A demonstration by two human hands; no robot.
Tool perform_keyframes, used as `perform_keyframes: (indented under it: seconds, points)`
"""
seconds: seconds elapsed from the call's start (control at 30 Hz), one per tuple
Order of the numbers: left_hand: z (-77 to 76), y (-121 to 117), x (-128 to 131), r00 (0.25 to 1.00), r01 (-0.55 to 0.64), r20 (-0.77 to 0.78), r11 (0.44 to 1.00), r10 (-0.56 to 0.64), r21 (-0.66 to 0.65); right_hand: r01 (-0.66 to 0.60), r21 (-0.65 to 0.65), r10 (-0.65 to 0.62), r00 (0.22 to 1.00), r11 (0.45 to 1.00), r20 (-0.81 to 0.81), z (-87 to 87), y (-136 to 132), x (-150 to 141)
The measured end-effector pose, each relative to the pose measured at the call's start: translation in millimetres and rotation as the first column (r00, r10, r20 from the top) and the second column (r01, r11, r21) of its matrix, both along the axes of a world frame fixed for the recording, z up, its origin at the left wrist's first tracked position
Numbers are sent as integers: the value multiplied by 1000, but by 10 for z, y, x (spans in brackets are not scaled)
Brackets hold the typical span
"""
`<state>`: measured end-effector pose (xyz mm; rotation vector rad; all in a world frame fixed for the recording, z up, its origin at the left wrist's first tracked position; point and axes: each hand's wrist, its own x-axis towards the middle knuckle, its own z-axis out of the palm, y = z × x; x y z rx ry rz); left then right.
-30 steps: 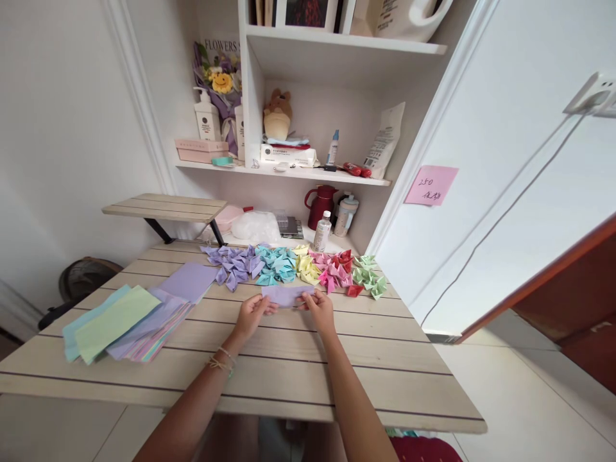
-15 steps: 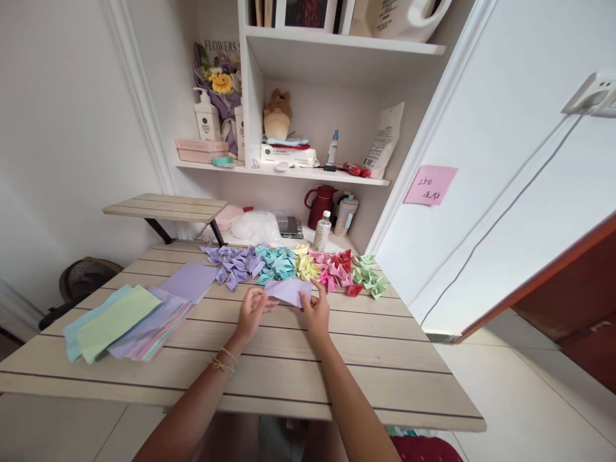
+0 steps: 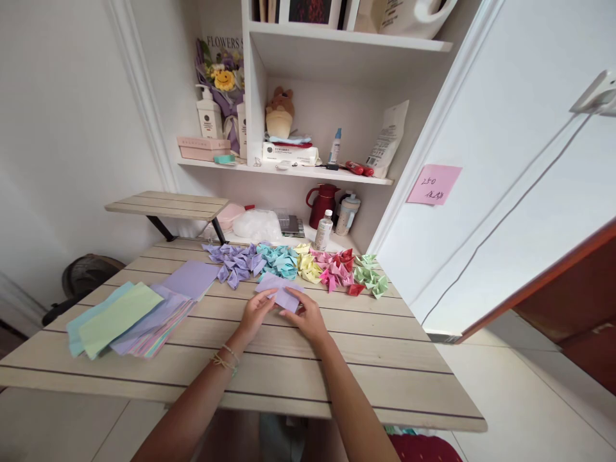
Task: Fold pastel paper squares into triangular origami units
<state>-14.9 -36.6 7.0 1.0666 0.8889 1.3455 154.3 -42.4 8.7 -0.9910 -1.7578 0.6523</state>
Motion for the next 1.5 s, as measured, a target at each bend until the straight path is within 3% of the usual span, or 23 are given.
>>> perform_keyframes:
  seconds: [0.13, 0.37, 0.53, 0.67, 0.87, 0.97, 1.03, 1.17, 1.27, 1.37, 1.5]
  points:
    - [5, 9, -27, 997, -58, -43, 998, 59, 25, -78, -23, 77, 997, 997, -24, 42, 8, 30]
    - [42, -53, 4, 990, 26, -138, 999, -21, 38, 37, -239, -117, 937, 970, -329, -39, 92, 26]
    - [17, -16, 30, 996, -77, -27, 994, 79, 80, -131, -326, -67, 843, 936, -534, -105, 126, -11]
    - [29, 19, 22, 993, -110, 43, 992, 107, 55, -172, -324, -18, 861, 930, -508, -111, 136, -26]
    - [32, -22, 11, 988, 88, -122, 995, -93, -46, -23, -252, -70, 932, 967, -355, -134, 149, 11]
    - [30, -29, 17, 995, 67, -73, 998, -67, -12, 59, -200, -111, 959, 978, -260, -139, 142, 37]
    - [16, -15, 14, 999, 18, -51, 1000, -17, 19, 7, -206, -58, 969, 978, -239, -121, 128, 41]
    - [-42, 24, -5, 999, -2, -32, 999, 3, 33, -243, -244, 147, 923, 939, -355, -48, 76, 13]
    - [-76, 33, -7, 1000, 2, -21, 999, -1, 41, -280, -223, 190, 916, 934, -353, 0, 42, -2]
    - [-69, 18, 2, 1000, -14, -20, 999, 15, 44, -207, -211, 141, 947, 955, -290, 16, 39, 9]
    - [-20, -7, 11, 998, -21, -54, 1000, 22, 18, -37, -230, -42, 943, 972, -329, -4, 74, 31]
